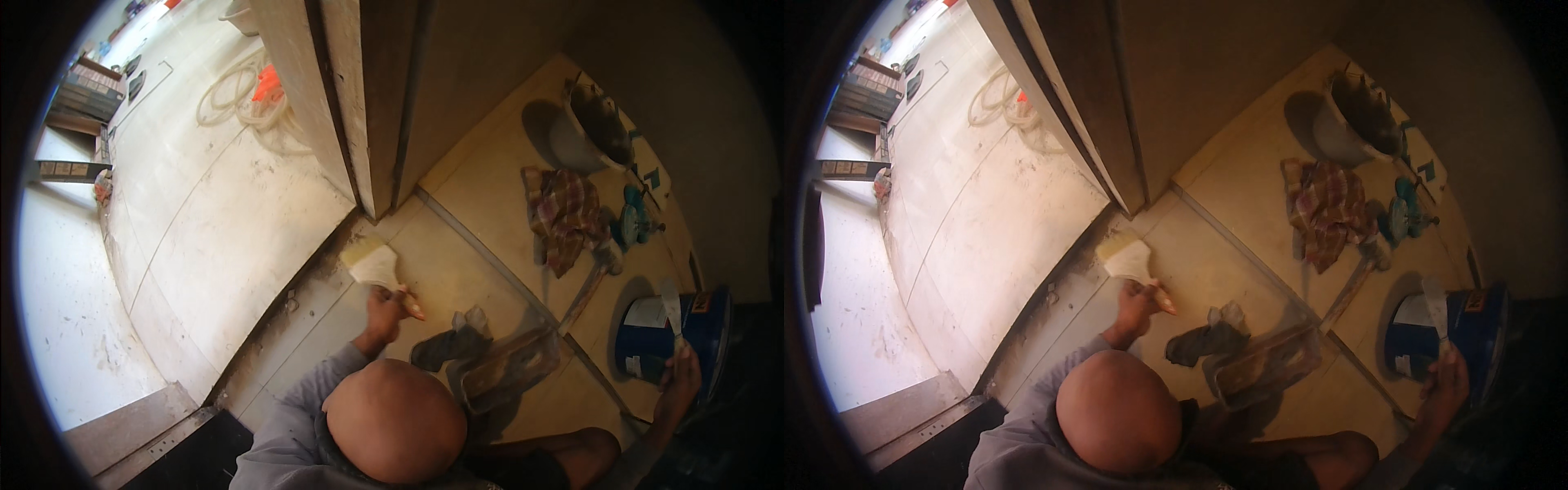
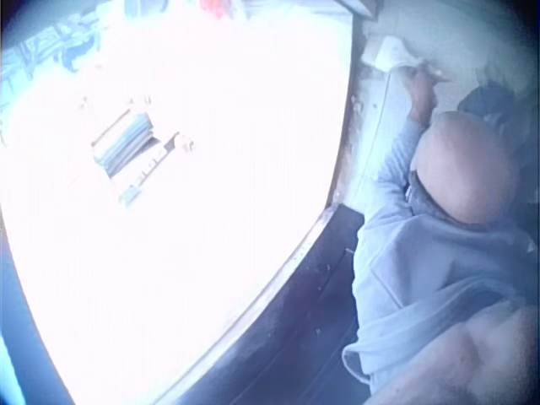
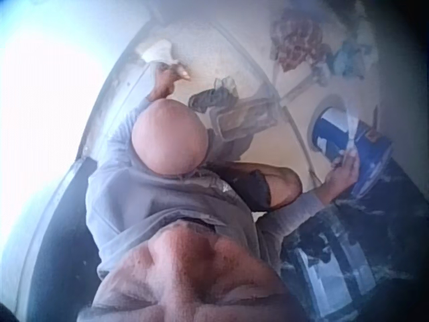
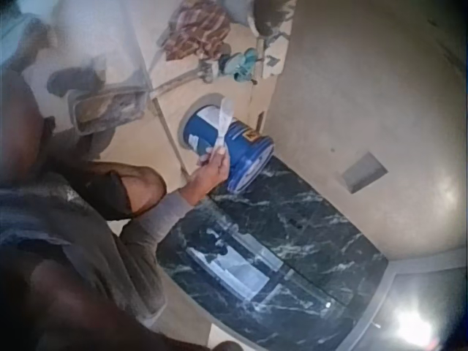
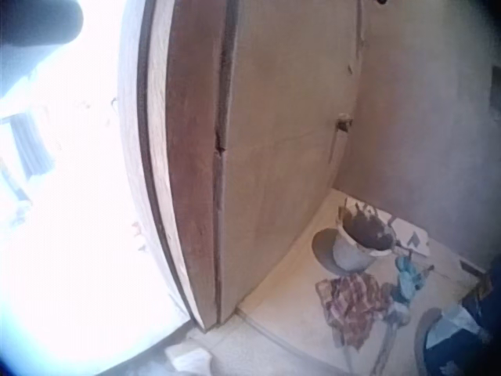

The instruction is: The person applies grout to the gaps between floor tiles using a putty knife and then cleans the edges with a brush.

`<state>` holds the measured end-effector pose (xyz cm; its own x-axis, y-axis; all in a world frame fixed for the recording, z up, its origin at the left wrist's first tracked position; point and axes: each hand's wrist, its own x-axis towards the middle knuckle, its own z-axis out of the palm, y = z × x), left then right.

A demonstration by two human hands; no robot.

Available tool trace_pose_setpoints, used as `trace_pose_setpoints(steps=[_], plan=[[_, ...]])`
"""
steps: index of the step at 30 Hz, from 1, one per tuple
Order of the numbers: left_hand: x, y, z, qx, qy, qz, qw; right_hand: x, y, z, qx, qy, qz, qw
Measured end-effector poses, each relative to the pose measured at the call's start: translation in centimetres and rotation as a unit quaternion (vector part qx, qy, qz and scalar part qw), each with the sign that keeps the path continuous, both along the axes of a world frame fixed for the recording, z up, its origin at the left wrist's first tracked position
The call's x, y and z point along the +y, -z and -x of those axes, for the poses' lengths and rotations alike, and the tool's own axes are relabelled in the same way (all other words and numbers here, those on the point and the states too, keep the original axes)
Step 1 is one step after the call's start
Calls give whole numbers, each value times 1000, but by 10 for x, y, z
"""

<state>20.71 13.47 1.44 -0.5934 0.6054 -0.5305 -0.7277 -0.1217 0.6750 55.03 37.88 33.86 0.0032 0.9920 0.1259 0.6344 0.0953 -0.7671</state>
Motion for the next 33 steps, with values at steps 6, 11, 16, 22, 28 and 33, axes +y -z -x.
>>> trace_pose_setpoints(steps=[6, 11, 16, 22, 28, 33], plan=[[-66, -40, 12, 106, 27, 126, 986, -2, -1, 1, -4, -1, 5, 1000], [-86, -47, -6, 167, 134, 184, 959, 10, 11, -11, 0, 18, 8, 1000], [-129, -53, 48, 373, 312, 349, 801, 1, 4, -4, -79, -41, -18, 996], [-142, -135, 144, 390, 334, 430, 742, 1, 3, 4, -77, 30, -13, 996], [-137, -173, 131, 273, 294, 305, 864, 5, 4, 1, -25, 38, 21, 999], [-116, -146, 109, 373, 144, 294, 868, -1, 8, 13, -2, 65, -1, 998]])
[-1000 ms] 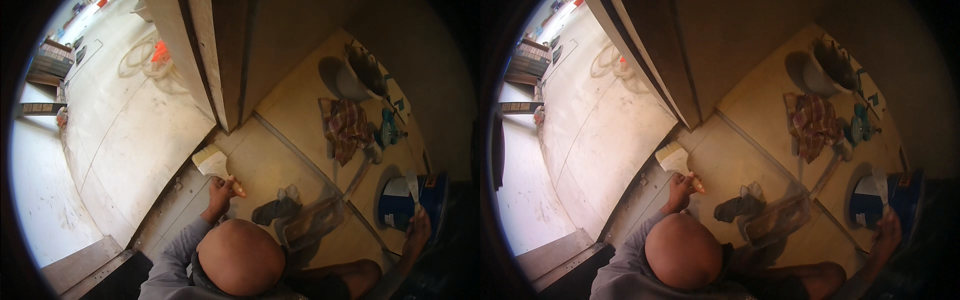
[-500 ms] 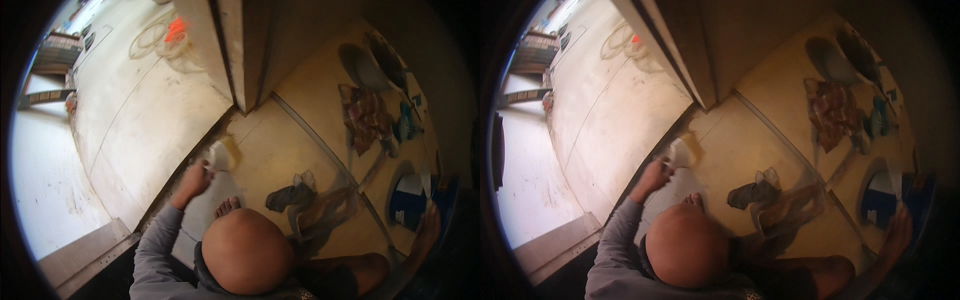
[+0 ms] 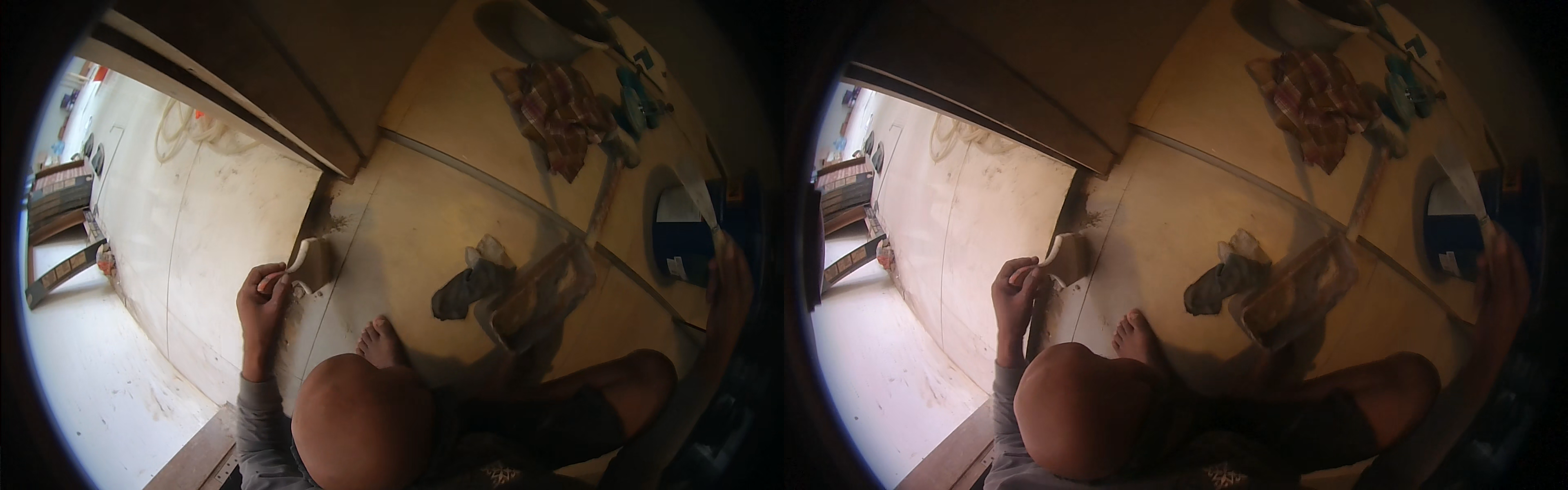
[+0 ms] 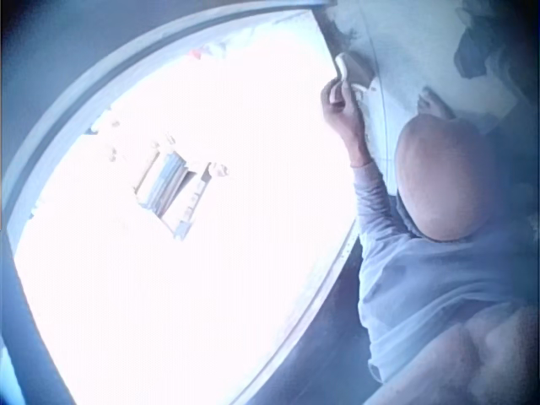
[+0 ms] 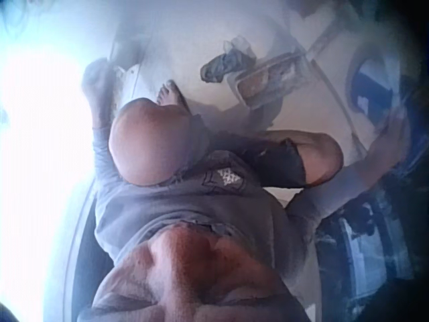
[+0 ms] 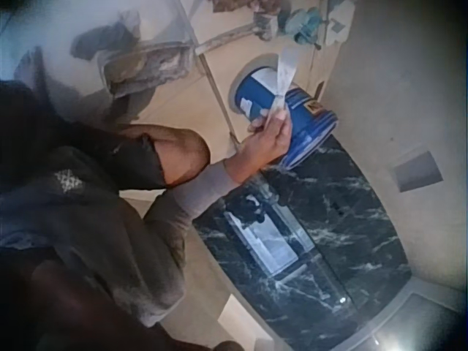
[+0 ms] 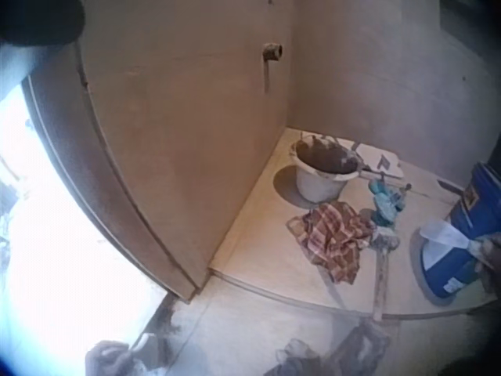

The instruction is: The person applies grout to the gaps between floor tiles using a putty knife and then cleans the edges with a brush.

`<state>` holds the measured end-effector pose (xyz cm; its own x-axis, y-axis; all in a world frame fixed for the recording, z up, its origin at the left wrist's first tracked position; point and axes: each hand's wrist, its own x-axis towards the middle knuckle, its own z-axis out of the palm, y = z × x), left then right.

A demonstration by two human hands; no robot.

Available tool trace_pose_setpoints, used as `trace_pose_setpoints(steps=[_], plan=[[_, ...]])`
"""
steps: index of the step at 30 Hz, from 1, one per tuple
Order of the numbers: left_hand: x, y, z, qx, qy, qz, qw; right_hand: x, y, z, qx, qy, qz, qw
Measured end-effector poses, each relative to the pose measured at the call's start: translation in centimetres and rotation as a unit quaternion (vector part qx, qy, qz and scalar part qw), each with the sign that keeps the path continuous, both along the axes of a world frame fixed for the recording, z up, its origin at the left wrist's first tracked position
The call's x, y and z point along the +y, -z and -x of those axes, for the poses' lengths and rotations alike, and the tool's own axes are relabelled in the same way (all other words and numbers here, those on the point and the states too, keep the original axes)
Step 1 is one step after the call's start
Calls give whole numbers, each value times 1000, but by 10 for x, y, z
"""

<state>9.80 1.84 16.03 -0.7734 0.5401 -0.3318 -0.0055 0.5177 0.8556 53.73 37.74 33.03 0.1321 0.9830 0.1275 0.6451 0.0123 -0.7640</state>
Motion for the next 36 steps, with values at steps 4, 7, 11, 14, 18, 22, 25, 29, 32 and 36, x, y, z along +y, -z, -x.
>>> trace_pose_setpoints(steps=[4, 7, 11, 14, 18, 22, 25, 29, 32, 36], plan=[[-19, 58, -1, 187, 16, -44, 981, 6, -3, -11, -29, -89, 28, 995], [-8, 62, -10, 201, 32, -38, 978, 2, -5, -6, -29, -59, 31, 997], [21, 31, -21, 161, 48, -61, 984, 6, 5, -13, -43, -63, 4, 997], [49, 39, -30, 193, 140, -122, 964, 8, -4, -16, -34, -80, 3, 996], [40, 71, 12, 350, 158, -92, 919, 7, -1, 0, -16, -93, 18, 995], [53, 40, 7, 352, 122, -87, 924, 6, -2, -16, -39, -61, -1, 997], [57, 55, -15, 247, 136, -140, 949, 8, -3, -21, -30, -63, 1, 998], [43, 82, 2, 413, 218, -64, 882, 9, -3, -12, -23, -78, 14, 997], [35, 69, 17, 450, 181, -63, 872, 15, 0, -32, -23, -69, 29, 997], [26, 61, -20, 257, 106, -112, 954, 21, 8, -42, 4, -36, 14, 999]])
